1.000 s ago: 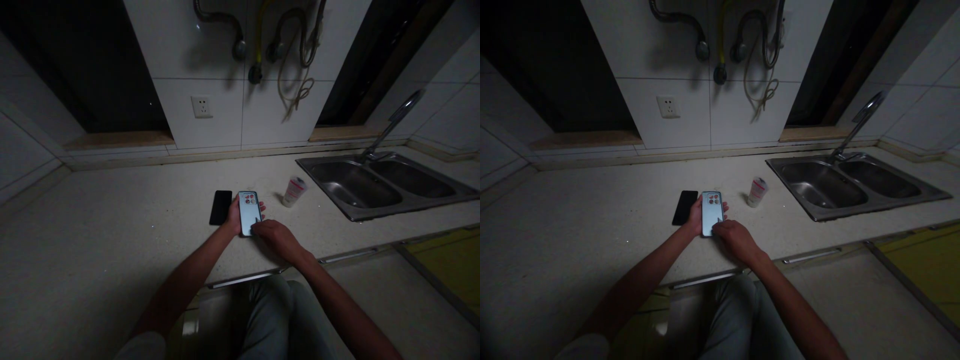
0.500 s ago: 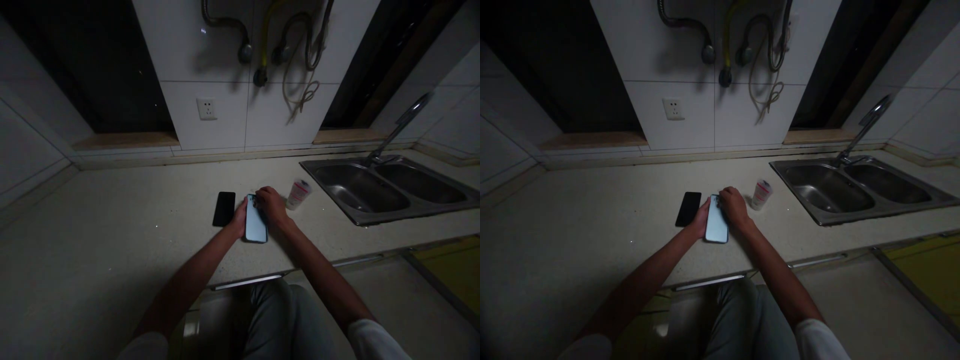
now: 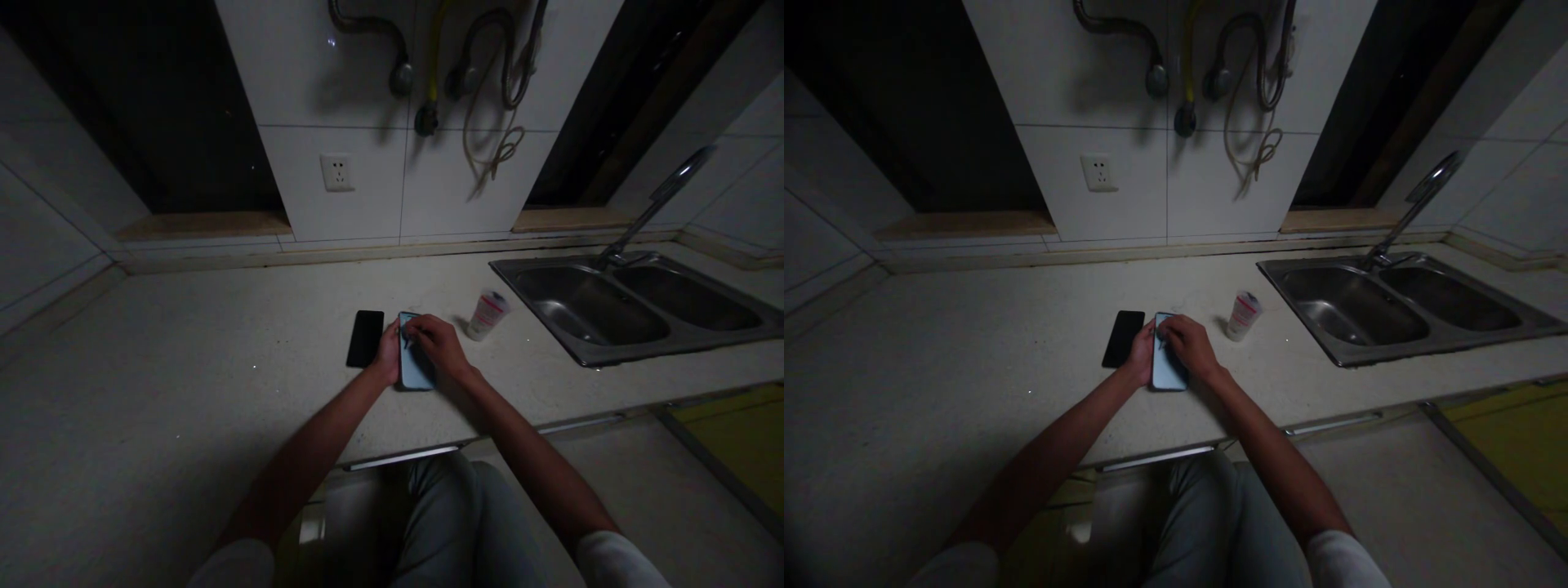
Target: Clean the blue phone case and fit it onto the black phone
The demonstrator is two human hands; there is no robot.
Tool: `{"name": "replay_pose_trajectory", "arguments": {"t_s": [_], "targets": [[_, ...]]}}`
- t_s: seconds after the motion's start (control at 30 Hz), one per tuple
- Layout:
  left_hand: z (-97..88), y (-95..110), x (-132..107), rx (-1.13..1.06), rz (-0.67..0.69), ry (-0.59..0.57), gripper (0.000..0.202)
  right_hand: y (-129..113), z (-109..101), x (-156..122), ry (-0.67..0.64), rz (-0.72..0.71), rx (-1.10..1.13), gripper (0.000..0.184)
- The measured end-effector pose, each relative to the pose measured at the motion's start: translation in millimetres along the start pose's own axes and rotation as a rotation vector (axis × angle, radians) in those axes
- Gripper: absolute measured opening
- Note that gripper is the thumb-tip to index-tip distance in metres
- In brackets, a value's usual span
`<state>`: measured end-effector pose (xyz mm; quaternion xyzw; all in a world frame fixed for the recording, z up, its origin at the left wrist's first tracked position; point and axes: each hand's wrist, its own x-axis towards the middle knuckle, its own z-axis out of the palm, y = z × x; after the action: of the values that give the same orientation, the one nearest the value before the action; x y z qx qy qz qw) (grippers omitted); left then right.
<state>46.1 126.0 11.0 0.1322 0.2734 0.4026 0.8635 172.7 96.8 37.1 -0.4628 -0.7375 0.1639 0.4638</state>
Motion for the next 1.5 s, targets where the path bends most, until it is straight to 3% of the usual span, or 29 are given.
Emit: {"name": "replay_pose_trajectory", "arguments": {"t_s": [0.1, 0.23, 0.4, 0.6, 0.7, 0.77, 0.9, 1.07, 1.2, 1.33, 1.5], "targets": [[3.0, 6, -4, -0.023, 0.044, -0.052, 0.039, -3, -10, -8, 0.125, 0.144, 0.096, 0.024], [4.4, 9, -4, 0.005, 0.045, -0.013, 0.037, -10, -14, -17, 0.236, 0.305, 0.309, 0.027], [5.1, 5, -6, 0.050, 0.129, -0.085, 0.012, -25, -14, -29, 0.084, 0.482, 0.513, 0.037], [4.0, 4, -9, 0.153, 0.178, -0.014, 0.016, -26, -22, -41, 0.011, 0.584, 0.545, 0.041], [3.9, 5, -9, 0.089, 0.101, -0.025, 0.010, -20, -26, -42, -0.020, 0.629, 0.669, 0.038], [5.0, 6, -10, 0.041, -0.004, -0.095, 0.019, -17, -28, -41, -0.049, 0.646, 0.728, 0.038], [8.4, 8, -13, -0.041, -0.088, -0.241, 0.045, -10, -33, -39, -0.075, 0.612, 0.667, 0.042], [7.7, 10, -16, -0.095, -0.060, -0.283, 0.068, -7, -46, -34, 0.200, 0.533, 0.431, 0.047], [5.4, 9, -14, -0.089, -0.078, -0.259, 0.072, -12, -53, -25, 0.326, 0.301, 0.081, 0.044], [6.8, 6, -13, -0.089, -0.087, -0.260, 0.070, -7, -48, -10, 0.272, 0.046, -0.147, 0.030], [9.0, 3, -13, -0.087, -0.112, -0.253, 0.068, 5, -22, -2, 0.132, 0.048, -0.297, 0.045]]}}
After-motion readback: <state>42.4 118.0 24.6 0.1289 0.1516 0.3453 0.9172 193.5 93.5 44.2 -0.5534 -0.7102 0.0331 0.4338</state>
